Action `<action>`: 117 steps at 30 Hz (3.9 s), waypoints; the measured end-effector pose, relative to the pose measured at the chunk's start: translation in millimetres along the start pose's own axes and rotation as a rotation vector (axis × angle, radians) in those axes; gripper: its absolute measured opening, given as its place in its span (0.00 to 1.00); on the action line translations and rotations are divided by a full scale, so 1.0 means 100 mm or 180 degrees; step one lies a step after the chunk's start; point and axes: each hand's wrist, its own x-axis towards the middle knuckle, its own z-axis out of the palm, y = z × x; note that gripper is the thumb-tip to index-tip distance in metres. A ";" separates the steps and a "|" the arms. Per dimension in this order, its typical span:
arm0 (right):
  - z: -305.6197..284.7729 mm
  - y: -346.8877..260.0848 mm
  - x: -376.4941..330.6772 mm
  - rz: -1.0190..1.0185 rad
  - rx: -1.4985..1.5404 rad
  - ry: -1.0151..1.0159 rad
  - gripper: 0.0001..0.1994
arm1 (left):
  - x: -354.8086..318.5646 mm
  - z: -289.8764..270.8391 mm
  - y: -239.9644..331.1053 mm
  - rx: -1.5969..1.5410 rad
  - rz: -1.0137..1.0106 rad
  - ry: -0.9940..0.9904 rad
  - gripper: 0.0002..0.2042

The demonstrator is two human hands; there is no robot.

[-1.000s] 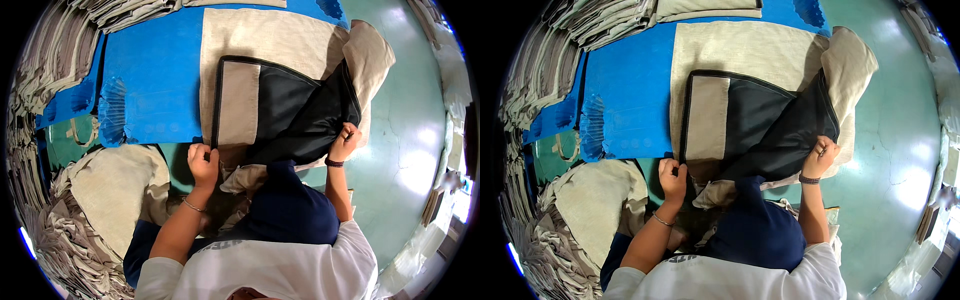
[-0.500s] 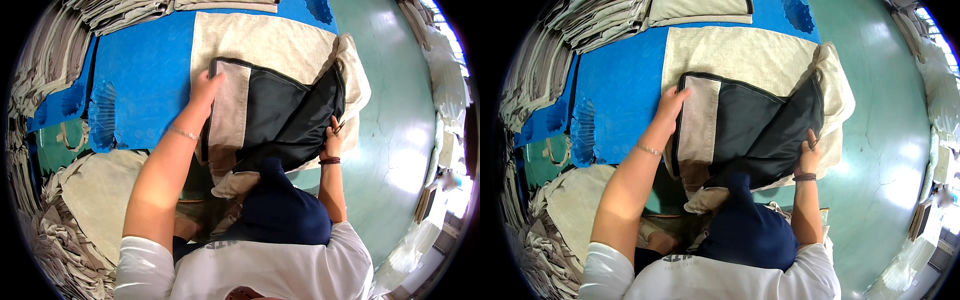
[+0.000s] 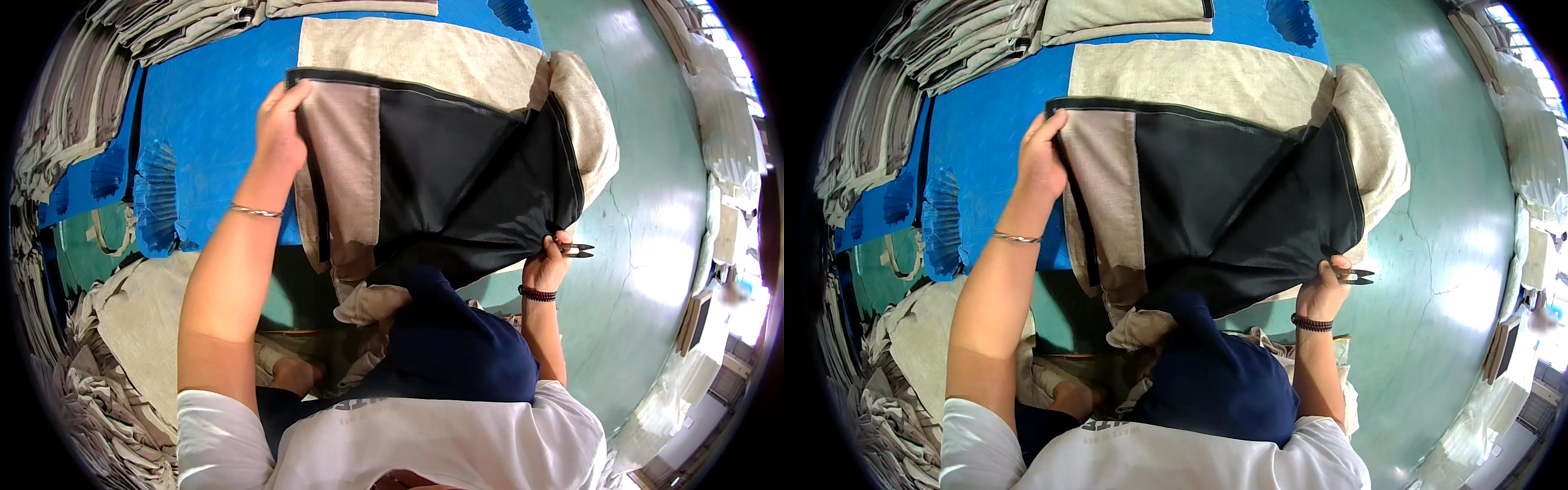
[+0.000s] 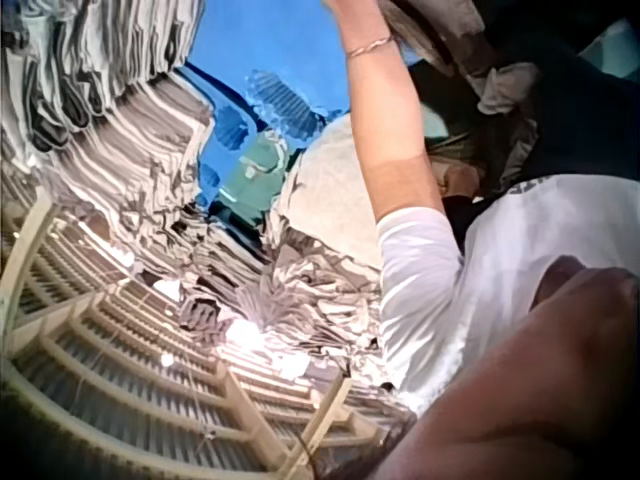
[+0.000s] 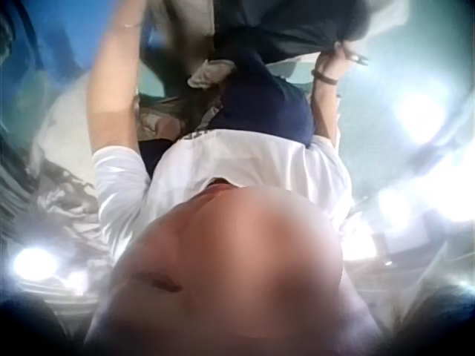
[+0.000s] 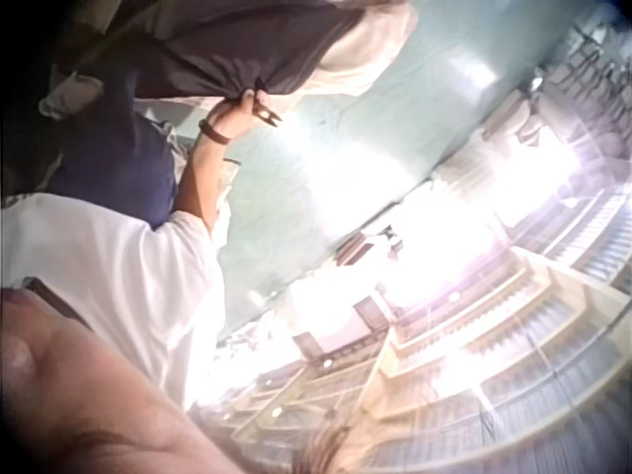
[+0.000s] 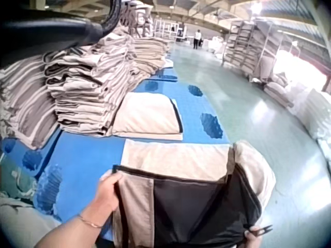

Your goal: The person attaches a zipper slider to a fabric pillowcase, pulls the zipper closed, trims threads with scissors, and folds the pillowcase.

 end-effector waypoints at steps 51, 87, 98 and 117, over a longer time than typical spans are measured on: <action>-0.45 1.13 -0.23 0.2235 0.0242 0.0561 0.24 | -1.90 -1.48 -1.25 0.0295 -0.1958 0.0258 0.15; 1.43 0.78 0.18 0.2008 0.0317 -0.1219 0.05 | -2.14 -1.72 -1.24 0.1088 -0.0805 -0.0485 0.38; 2.69 1.18 -0.22 0.1249 -0.0712 -0.5003 0.11 | -2.11 -1.37 -1.11 -0.0117 -0.1639 0.0406 0.23; -1.71 1.33 -0.58 0.2575 0.0438 0.0782 0.12 | -2.51 -0.98 -1.16 0.0461 -0.1570 0.0316 0.24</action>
